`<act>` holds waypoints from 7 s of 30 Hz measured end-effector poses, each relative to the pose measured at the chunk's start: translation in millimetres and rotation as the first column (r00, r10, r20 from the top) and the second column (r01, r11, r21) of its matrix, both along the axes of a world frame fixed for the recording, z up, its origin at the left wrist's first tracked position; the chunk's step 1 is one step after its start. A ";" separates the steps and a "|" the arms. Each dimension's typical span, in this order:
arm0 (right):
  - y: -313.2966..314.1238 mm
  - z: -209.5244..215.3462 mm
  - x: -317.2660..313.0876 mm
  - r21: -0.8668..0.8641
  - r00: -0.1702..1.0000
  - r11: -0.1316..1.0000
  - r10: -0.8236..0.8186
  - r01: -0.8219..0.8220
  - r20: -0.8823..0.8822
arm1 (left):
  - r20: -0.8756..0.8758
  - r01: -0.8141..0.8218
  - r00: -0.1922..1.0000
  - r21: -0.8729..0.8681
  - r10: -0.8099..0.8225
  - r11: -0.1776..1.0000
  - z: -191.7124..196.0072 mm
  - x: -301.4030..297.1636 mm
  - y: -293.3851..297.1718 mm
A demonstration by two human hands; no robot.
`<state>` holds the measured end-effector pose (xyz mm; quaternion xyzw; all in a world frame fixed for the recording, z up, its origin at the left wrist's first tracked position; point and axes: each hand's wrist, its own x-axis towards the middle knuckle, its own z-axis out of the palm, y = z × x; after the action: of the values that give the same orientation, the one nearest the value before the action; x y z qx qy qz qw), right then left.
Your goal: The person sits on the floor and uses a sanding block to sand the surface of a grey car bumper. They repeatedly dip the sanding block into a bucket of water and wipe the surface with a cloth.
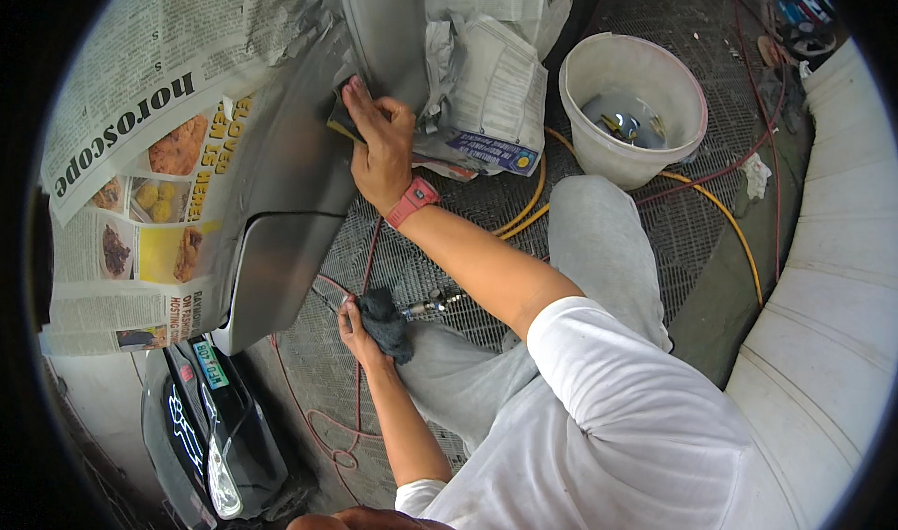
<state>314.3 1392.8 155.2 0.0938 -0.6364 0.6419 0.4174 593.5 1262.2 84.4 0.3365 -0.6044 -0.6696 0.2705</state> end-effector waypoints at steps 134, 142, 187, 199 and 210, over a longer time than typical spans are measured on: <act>68.9 -48.0 30.3 -0.423 0.765 0.828 0.529 -0.369 0.368 | 0.069 -0.095 0.993 -0.034 0.097 0.995 -12.0 -26.0 -24.7; 15.9 2.7 -24.4 -0.300 0.997 0.953 -0.063 0.046 -0.047 | 0.504 0.318 0.863 -0.502 -0.027 0.804 -28.5 -41.5 -13.1; -3.0 -53.4 -14.5 -0.173 0.999 0.984 -0.041 0.044 0.020 | 0.566 0.459 0.816 -0.516 -0.114 0.724 -24.8 -57.1 1.1; 8.8 -89.9 12.4 -0.027 0.997 0.998 0.061 -0.059 0.057 | 0.571 0.453 0.816 -0.531 -0.093 0.716 -28.3 -56.7 -5.2; -0.8 -87.1 4.0 -0.001 1.000 1.000 -0.020 0.020 0.024 | 0.551 0.435 0.828 -0.515 -0.104 0.739 -25.3 -48.1 -9.3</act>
<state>318.3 1391.9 68.2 0.0796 -0.6417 0.6392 0.4163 545.4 1252.9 59.1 0.2909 -0.8814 -0.3582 0.1008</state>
